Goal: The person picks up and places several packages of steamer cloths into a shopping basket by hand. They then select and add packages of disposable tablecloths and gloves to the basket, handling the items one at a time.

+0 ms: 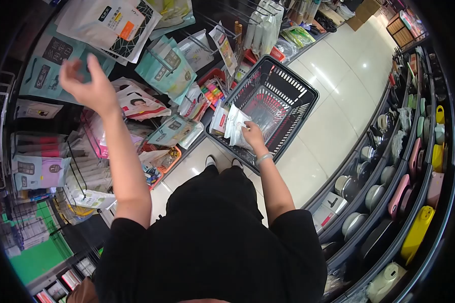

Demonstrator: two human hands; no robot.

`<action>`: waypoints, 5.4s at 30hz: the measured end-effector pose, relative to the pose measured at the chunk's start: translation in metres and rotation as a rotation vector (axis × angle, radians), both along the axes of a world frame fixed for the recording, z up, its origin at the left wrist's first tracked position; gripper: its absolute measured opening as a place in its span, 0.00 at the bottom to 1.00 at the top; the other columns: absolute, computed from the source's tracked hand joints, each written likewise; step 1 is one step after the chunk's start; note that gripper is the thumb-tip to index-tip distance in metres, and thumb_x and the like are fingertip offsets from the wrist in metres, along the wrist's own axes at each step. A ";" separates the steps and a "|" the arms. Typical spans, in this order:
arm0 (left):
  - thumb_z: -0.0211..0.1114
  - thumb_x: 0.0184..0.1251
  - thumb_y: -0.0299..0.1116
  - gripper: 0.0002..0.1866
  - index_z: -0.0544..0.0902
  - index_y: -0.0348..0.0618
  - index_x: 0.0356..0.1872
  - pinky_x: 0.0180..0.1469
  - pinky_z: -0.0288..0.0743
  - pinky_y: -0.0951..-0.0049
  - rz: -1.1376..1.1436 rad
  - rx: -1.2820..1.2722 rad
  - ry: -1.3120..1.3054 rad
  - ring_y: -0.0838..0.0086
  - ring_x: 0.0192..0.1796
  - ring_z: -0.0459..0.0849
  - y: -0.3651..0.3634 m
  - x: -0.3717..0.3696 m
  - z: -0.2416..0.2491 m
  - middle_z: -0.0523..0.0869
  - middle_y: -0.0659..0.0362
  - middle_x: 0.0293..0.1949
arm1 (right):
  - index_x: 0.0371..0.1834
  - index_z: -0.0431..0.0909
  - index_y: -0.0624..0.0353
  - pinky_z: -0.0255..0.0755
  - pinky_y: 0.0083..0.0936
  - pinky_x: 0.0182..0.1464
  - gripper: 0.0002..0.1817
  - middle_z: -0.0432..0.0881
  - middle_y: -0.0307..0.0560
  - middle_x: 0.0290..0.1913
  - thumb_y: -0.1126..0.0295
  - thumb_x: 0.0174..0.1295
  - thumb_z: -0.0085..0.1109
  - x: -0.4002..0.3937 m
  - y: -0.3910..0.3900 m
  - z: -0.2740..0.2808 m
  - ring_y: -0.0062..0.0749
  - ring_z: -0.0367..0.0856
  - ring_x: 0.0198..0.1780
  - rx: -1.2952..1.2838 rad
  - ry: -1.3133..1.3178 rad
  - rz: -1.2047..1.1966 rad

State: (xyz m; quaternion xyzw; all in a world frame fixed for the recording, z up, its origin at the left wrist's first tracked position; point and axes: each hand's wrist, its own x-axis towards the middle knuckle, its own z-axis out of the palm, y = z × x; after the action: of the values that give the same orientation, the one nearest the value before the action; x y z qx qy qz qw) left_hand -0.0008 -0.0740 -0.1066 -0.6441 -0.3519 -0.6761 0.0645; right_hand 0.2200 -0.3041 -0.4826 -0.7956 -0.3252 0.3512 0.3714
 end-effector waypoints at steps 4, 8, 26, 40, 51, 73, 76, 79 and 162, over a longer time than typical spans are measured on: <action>0.62 0.62 0.25 0.22 0.68 0.36 0.57 0.46 0.72 0.74 -0.239 -0.577 -0.036 0.74 0.38 0.80 -0.055 -0.018 -0.085 0.82 0.55 0.35 | 0.48 0.80 0.51 0.68 0.40 0.54 0.18 0.75 0.51 0.54 0.70 0.51 0.61 0.005 0.027 0.001 0.50 0.72 0.56 0.070 -0.427 0.138; 0.60 0.61 0.26 0.18 0.72 0.40 0.54 0.39 0.76 0.69 -0.241 -0.824 0.168 0.69 0.32 0.83 -0.096 -0.049 -0.156 0.83 0.54 0.28 | 0.42 0.83 0.44 0.63 0.39 0.59 0.20 0.69 0.46 0.58 0.76 0.42 0.63 0.013 0.056 0.016 0.46 0.64 0.62 0.060 -0.678 0.392; 0.72 0.51 0.41 0.32 0.74 0.45 0.59 0.55 0.65 0.60 -0.758 -0.837 0.647 0.59 0.52 0.76 -0.153 0.033 -0.193 0.80 0.53 0.54 | 0.28 0.80 0.62 0.73 0.33 0.48 0.07 0.80 0.44 0.43 0.75 0.44 0.65 0.063 0.024 0.251 0.42 0.78 0.46 0.405 -0.499 0.839; 0.60 0.46 0.16 0.17 0.84 0.39 0.41 0.46 0.76 0.67 -0.448 -0.387 0.399 0.60 0.42 0.80 -0.092 0.050 -0.079 0.86 0.55 0.41 | 0.52 0.75 0.59 0.69 0.33 0.57 0.20 0.73 0.51 0.56 0.74 0.53 0.63 0.036 0.003 0.281 0.48 0.73 0.56 0.668 -0.462 0.202; 0.60 0.54 0.27 0.12 0.84 0.46 0.40 0.42 0.77 0.61 -0.045 -0.632 0.814 0.59 0.41 0.82 -0.016 0.091 -0.210 0.86 0.53 0.36 | 0.72 0.36 0.65 0.51 0.48 0.69 0.57 0.40 0.76 0.70 0.58 0.49 0.69 0.025 -0.116 0.045 0.67 0.48 0.70 -0.280 -0.429 -0.207; 0.58 0.64 0.48 0.18 0.85 0.42 0.33 0.40 0.73 0.55 -0.228 -1.037 0.438 0.46 0.36 0.82 0.079 0.142 -0.260 0.82 0.41 0.28 | 0.70 0.26 0.74 0.52 0.41 0.70 0.61 0.45 0.74 0.68 0.73 0.44 0.71 0.010 -0.109 -0.005 0.67 0.51 0.68 -0.167 -0.361 -0.379; 0.56 0.65 0.47 0.19 0.85 0.40 0.33 0.39 0.73 0.54 -0.243 -0.979 0.418 0.45 0.35 0.82 0.074 0.141 -0.260 0.82 0.40 0.28 | 0.70 0.26 0.73 0.52 0.41 0.70 0.62 0.45 0.74 0.68 0.73 0.44 0.71 0.010 -0.109 -0.009 0.66 0.51 0.69 -0.162 -0.380 -0.387; 0.55 0.66 0.47 0.20 0.84 0.40 0.32 0.38 0.73 0.52 -0.225 -0.969 0.354 0.43 0.34 0.81 0.078 0.142 -0.266 0.82 0.39 0.27 | 0.70 0.26 0.73 0.52 0.40 0.71 0.62 0.45 0.74 0.68 0.73 0.44 0.71 0.010 -0.107 -0.010 0.66 0.51 0.69 -0.188 -0.402 -0.384; 0.71 0.53 0.38 0.22 0.74 0.37 0.45 0.52 0.69 0.57 -0.190 -0.843 0.693 0.55 0.49 0.77 -0.113 0.057 -0.287 0.78 0.49 0.41 | 0.43 0.78 0.62 0.74 0.22 0.45 0.19 0.83 0.42 0.38 0.75 0.46 0.72 0.041 -0.063 0.139 0.24 0.80 0.41 0.381 0.086 -0.295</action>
State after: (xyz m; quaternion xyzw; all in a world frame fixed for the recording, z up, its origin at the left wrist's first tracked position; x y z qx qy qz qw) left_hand 0.0565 -0.1866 -0.3934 -0.8280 -0.4904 -0.2280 -0.1480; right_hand 0.2608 -0.3671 -0.3434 -0.7343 -0.2496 0.2591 0.5756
